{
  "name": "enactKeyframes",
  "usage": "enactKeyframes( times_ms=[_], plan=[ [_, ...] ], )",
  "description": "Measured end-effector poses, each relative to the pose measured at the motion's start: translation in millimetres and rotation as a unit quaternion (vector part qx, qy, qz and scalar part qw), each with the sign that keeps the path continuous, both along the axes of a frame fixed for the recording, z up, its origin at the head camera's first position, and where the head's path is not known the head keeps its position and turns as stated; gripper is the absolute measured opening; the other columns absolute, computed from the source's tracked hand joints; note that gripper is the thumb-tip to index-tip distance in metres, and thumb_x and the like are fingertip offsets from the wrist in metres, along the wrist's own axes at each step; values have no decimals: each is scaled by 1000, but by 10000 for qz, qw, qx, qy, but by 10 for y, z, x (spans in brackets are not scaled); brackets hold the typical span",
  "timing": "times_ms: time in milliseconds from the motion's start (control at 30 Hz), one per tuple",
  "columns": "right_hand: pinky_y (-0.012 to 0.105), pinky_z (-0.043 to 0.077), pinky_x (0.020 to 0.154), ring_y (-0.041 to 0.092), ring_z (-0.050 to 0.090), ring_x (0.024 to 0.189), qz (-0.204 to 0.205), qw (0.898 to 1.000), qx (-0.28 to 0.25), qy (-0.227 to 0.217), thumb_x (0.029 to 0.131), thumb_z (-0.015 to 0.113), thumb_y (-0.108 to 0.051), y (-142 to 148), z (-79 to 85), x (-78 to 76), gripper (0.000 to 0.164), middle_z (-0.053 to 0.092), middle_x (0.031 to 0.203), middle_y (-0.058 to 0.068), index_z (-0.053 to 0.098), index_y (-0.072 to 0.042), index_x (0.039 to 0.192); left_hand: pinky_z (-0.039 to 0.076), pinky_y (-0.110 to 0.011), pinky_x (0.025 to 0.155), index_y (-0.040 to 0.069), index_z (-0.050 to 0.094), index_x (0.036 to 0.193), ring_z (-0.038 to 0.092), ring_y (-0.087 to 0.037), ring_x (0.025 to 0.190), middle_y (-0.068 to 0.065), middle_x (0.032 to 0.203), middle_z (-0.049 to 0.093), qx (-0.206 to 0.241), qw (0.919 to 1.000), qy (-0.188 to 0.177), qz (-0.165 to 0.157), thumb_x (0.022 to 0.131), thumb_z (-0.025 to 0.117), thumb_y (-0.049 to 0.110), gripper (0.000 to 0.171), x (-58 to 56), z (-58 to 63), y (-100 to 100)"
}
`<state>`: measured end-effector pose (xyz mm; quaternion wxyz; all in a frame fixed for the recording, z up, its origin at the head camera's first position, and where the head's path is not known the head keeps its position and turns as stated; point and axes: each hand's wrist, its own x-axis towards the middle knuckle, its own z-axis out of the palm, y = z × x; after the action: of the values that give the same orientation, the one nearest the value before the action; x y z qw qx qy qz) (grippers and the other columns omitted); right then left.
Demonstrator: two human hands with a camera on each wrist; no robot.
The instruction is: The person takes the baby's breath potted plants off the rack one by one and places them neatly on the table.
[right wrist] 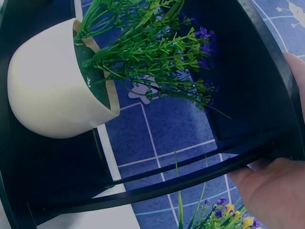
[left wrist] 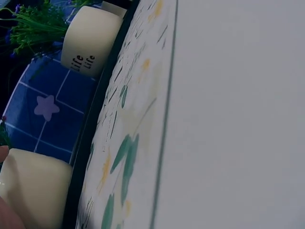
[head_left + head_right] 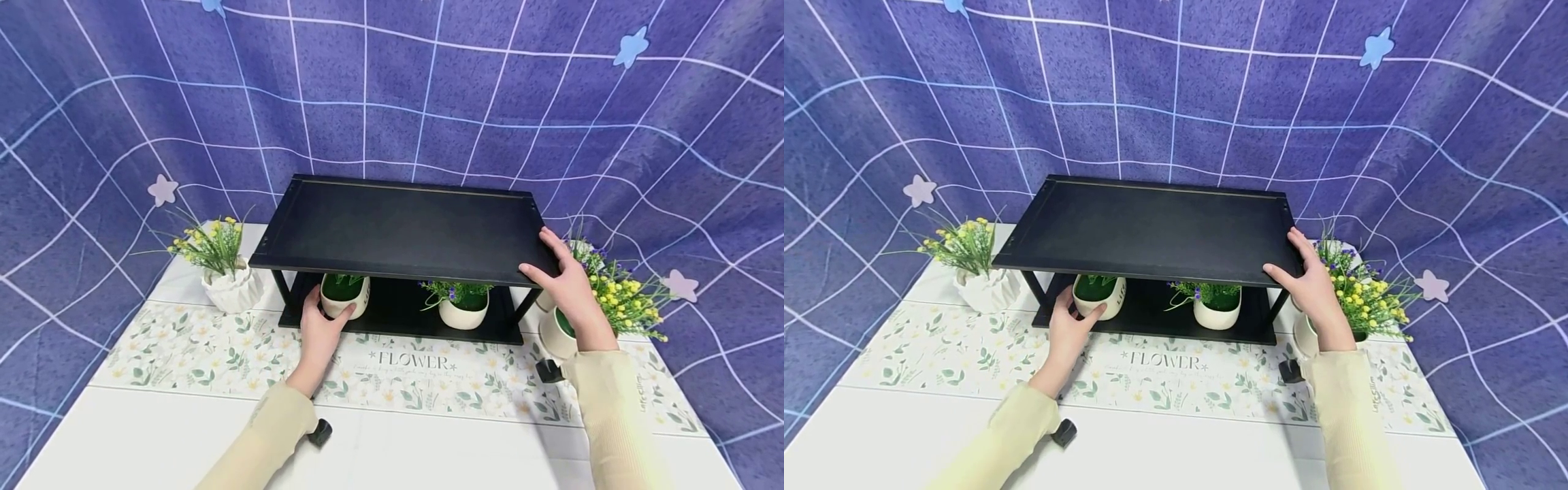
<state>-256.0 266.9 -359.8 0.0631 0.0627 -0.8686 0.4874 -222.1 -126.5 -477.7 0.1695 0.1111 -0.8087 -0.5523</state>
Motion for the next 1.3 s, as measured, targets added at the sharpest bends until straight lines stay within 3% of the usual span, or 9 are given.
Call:
enactKeyframes(
  times_ms=[200, 333, 433, 533, 600, 867, 1300],
  plan=[
    [51, 15, 121, 26, 11, 151, 21, 10000, 19, -38, 91, 67, -33, 0, 6, -2, 78, 15, 164, -3, 26, -18, 155, 35, -49, 111, -2, 37, 144, 44, -36, 132, -23, 143, 44, -180, 9994, 71, 279, 77, 81, 23, 84, -66, -61, 48],
    [47, 14, 122, 24, 11, 151, 52, 10000, -36, 52, 92, 66, -31, 10, -15, -5, 74, 16, 164, -2, 28, -16, 154, 35, -50, 111, -2, 32, 146, 44, -37, 131, -23, 144, 41, -139, 9995, 53, 283, 77, 80, 25, 89, -100, -87, 81],
    [26, 17, 121, 21, 13, 151, 135, 9994, -187, 275, 95, 61, -24, 23, -50, -10, 65, 20, 163, 1, 32, -12, 152, 34, -50, 111, -2, 30, 147, 43, -37, 132, -23, 144, 40, -98, 9996, 99, 230, 78, 80, 24, 89, -123, -94, 94],
    [5, 22, 108, 18, 16, 150, 283, 9972, -485, 488, 97, 58, -15, 33, -86, -22, 59, 22, 162, 6, 34, -6, 150, 32, -49, 113, -3, 30, 147, 41, -35, 133, -22, 145, 39, -26, 9996, 150, 228, 77, 80, 23, 90, -140, -104, 100],
    [-2, 24, 101, 17, 17, 149, 369, 9953, -715, 535, 97, 56, -11, 36, -102, -29, 57, 23, 162, 8, 35, -3, 149, 32, -48, 114, -2, 30, 147, 40, -34, 134, -22, 145, 38, 32, 9996, 173, 234, 77, 81, 23, 90, -146, -109, 105],
    [-3, 23, 101, 19, 13, 151, 488, 9943, -789, 533, 96, 57, -10, 60, -113, -29, 56, 21, 162, 8, 36, -1, 148, 30, -46, 115, -4, 29, 146, 39, -34, 134, -23, 145, 37, 128, 9991, 339, 240, 76, 81, 19, 91, -163, -118, 116],
    [-3, 21, 102, 13, 14, 151, 466, 9948, -713, 564, 96, 58, -15, 95, -121, -12, 56, 22, 162, 4, 38, -4, 148, 29, -46, 116, -3, 26, 148, 37, -33, 136, -22, 148, 34, -1, 9993, 282, 252, 76, 82, 23, 96, -184, -137, 141]
  ],
)
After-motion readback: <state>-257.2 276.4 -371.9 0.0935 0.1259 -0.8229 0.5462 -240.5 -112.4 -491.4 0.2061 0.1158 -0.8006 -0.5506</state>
